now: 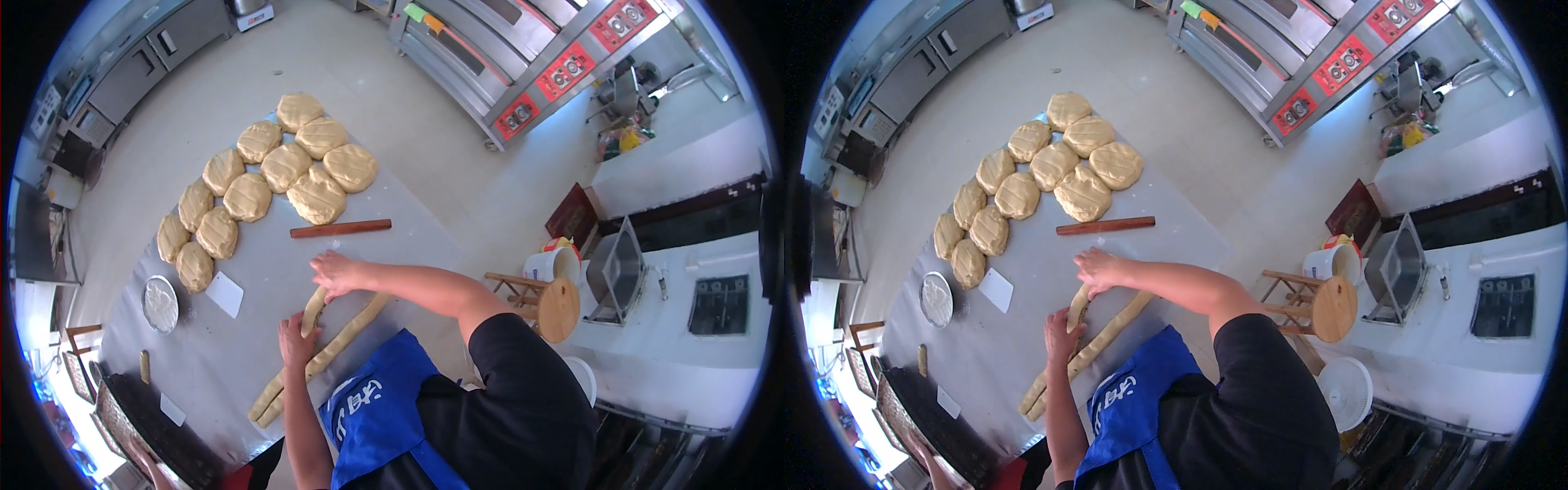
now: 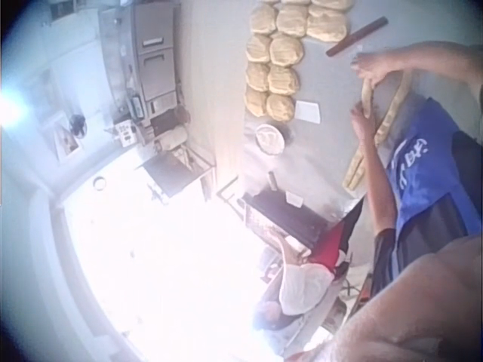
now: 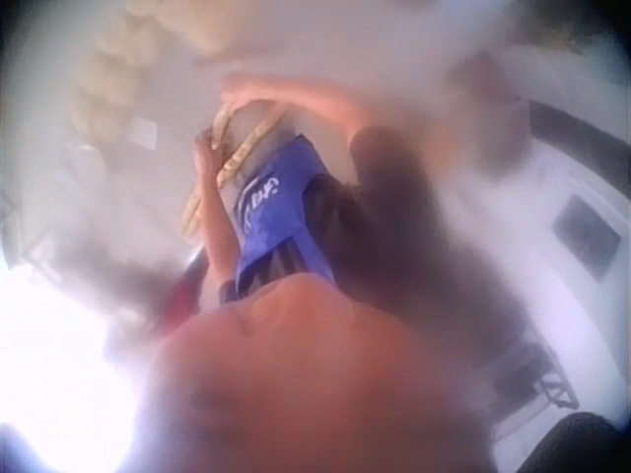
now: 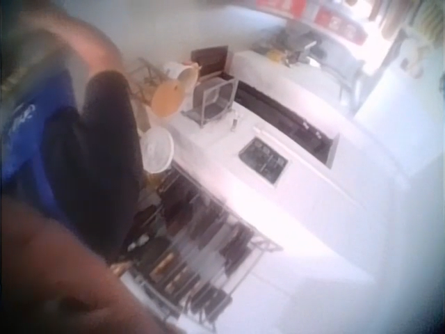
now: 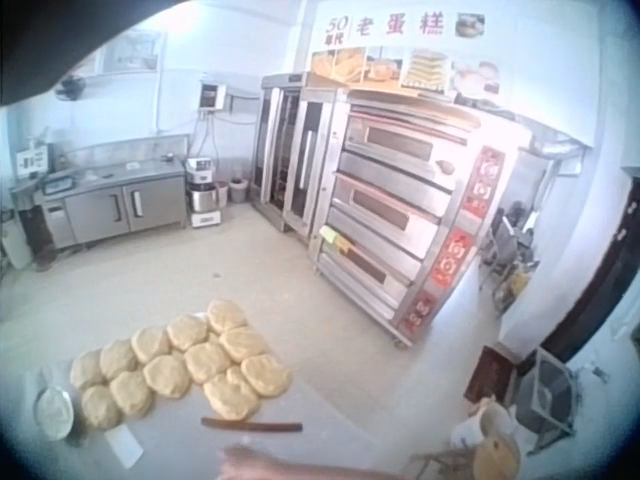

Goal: The person rolls a long dough cylinder filled with stuffing, then uses a scraper to slice it lengthwise and shape the dough into long strips by hand.

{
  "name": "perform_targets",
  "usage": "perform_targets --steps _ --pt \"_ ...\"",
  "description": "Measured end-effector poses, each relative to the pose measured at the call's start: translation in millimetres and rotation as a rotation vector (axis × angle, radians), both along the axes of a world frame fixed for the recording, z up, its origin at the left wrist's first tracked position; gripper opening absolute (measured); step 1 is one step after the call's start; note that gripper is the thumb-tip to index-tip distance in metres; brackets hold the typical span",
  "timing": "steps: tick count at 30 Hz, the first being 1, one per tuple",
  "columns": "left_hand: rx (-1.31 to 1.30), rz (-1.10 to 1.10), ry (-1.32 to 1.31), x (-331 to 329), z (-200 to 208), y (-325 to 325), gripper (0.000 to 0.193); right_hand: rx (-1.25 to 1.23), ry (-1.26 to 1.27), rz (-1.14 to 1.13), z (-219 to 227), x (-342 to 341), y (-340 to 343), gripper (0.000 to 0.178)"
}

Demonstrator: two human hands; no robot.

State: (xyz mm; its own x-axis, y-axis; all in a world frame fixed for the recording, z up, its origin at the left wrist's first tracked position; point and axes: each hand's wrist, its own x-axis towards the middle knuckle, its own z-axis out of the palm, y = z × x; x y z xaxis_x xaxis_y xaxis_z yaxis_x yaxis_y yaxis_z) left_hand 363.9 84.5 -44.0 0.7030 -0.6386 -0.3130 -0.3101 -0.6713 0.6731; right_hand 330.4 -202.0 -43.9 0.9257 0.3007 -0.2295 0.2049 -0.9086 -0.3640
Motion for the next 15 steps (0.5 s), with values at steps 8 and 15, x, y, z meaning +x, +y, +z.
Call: perform_targets --steps 8,15 --pt "0.168 -0.011 0.006 5.2 -3.9 -1.2 0.046 0.236 -0.294 0.200 -43.5 5.2 62.7 0.013" --pt "0.054 0.152 -0.227 -7.7 3.3 53.3 0.058 0.171 -0.173 0.095 -16.9 14.8 82.7 0.050"
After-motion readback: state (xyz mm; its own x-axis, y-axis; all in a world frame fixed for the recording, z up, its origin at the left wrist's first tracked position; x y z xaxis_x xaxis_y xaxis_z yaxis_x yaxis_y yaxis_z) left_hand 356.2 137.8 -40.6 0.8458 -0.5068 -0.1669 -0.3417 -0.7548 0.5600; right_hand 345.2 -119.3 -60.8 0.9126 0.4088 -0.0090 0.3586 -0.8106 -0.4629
